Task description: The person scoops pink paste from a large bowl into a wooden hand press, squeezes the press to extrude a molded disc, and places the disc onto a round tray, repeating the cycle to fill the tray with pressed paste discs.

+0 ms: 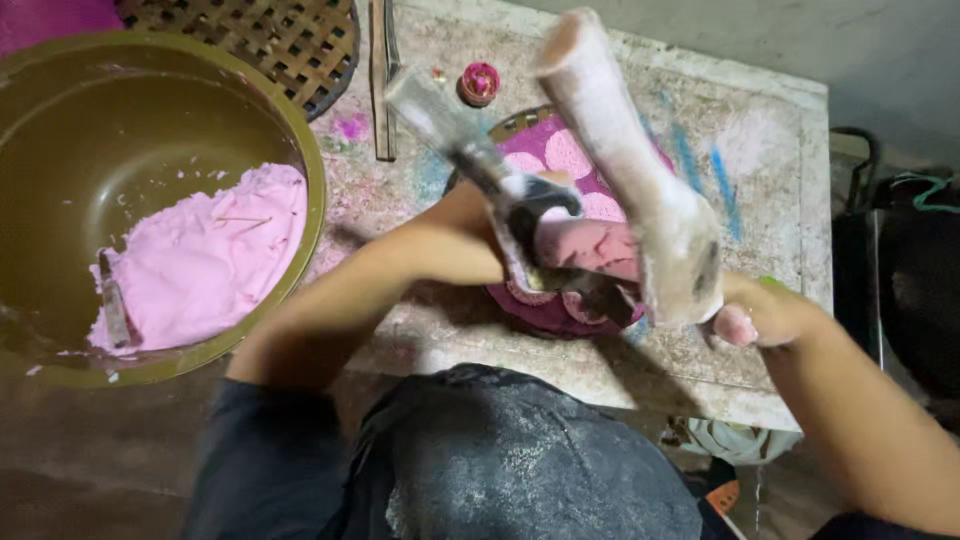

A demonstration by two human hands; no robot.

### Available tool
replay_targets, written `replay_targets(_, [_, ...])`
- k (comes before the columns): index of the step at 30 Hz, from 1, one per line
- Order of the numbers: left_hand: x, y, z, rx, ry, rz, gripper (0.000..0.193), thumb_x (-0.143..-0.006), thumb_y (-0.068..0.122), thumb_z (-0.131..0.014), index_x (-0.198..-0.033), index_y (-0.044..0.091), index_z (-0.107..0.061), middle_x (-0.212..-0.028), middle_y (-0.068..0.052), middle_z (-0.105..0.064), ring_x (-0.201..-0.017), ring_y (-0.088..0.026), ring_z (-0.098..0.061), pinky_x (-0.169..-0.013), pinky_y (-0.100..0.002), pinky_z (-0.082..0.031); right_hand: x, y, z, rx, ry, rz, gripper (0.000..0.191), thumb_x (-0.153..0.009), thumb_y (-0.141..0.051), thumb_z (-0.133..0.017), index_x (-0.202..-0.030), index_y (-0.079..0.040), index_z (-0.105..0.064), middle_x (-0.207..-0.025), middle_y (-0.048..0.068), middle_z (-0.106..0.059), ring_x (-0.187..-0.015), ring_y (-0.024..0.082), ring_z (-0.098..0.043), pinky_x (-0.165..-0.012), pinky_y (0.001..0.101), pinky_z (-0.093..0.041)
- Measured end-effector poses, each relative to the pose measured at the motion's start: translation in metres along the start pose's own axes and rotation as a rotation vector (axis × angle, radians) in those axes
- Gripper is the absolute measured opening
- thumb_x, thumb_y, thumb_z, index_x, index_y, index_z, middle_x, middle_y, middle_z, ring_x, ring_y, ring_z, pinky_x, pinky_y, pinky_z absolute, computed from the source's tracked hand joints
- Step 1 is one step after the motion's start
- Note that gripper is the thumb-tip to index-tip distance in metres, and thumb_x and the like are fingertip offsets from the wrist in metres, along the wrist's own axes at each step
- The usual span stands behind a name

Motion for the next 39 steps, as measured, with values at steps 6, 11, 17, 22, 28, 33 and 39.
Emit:
replay_targets(6, [-0.003,-0.025,0.041,1.226,0.135,-0.639,0.095,-0.086,0.040,-0.081,-0.166,0.018,-0.035,-0.166,-0.015,-0.034,-0.155,-0.024,-0.032,-0.132,-0.039,-0.025,0.007,0.073,0.019,-0.284,0.018,-0.184,0.127,-0.077,-0.090,-0.053,-0.161,0.001,-0.026,-0.159,0.024,-0.039,-0.143,0.035,-0.041,-0.118,0.0504,-0.035])
replay_targets(11, [-0.029,-0.058,0.037,1.382,0.086,-0.794,0.083,-0.082,0.039,-0.075,-0.153,0.014,-0.039,-0.162,-0.019,-0.041,-0.156,-0.033,-0.034,-0.132,-0.051,-0.025,0.028,0.145,0.054,-0.226,-0.014,-0.557,0.126,-0.070,-0.093,-0.045,-0.155,-0.001,-0.035,-0.160,0.019,-0.045,-0.148,0.033,-0.044,-0.119,0.0452,-0.037])
replay_targets(17, [-0.046,-0.095,0.072,1.268,0.219,-0.827,0.055,-0.084,0.025,-0.071,-0.135,0.012,-0.053,-0.127,-0.008,-0.056,-0.121,-0.022,-0.052,-0.113,-0.037,-0.039,0.031,0.162,0.124,-0.177,-0.048,-0.633,0.117,-0.076,-0.085,-0.048,-0.154,0.001,-0.038,-0.151,0.022,-0.048,-0.142,0.034,-0.049,-0.115,0.0452,-0.039])
replay_targets(22, [-0.054,-0.127,0.091,1.329,0.286,-0.833,0.043,-0.084,0.017,-0.063,-0.125,0.014,-0.053,-0.122,-0.005,-0.058,-0.123,-0.021,-0.053,-0.114,-0.037,-0.039,-0.007,0.152,0.144,-0.205,0.037,-0.726,0.104,-0.082,-0.077,-0.046,-0.151,0.001,-0.043,-0.150,0.018,-0.054,-0.134,0.029,-0.055,-0.111,0.0443,-0.042])
replay_targets(28, [-0.058,-0.182,0.086,1.595,0.447,-0.841,0.038,-0.087,0.024,-0.061,-0.124,0.012,-0.055,-0.111,-0.003,-0.063,-0.115,-0.020,-0.060,-0.117,-0.040,-0.043,-0.042,0.147,0.130,-0.142,0.145,-0.877,0.096,-0.084,-0.075,-0.037,-0.146,-0.003,-0.053,-0.136,0.016,-0.066,-0.117,0.027,-0.064,-0.102,0.0412,-0.050])
replay_targets(33, [-0.044,-0.213,0.097,1.626,0.452,-0.884,0.028,-0.093,0.029,-0.056,-0.117,0.014,-0.057,-0.106,-0.003,-0.065,-0.107,-0.019,-0.063,-0.110,-0.040,-0.048,-0.074,0.137,0.110,0.028,0.117,-0.860,0.092,-0.087,-0.077,-0.028,-0.137,-0.007,-0.059,-0.117,0.013,-0.072,-0.102,0.022,-0.066,-0.091,0.0362,-0.054])
replay_targets(39, [-0.030,-0.239,0.097,1.678,0.501,-0.836,0.025,-0.095,0.028,-0.052,-0.114,0.013,-0.055,-0.103,-0.002,-0.064,-0.103,-0.019,-0.062,-0.105,-0.041,-0.051,-0.095,0.126,0.090,0.045,0.124,-0.895,0.086,-0.097,-0.074,-0.029,-0.127,-0.004,-0.069,-0.094,0.012,-0.067,-0.079,0.022,-0.059,-0.065,0.0394,-0.048])
Point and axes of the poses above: each hand's wrist, its own x-axis away from the middle knuckle, its own z-axis out of the back of the hand, y = z × x, the point moved 7 cm from there along -x, towards the middle knuckle
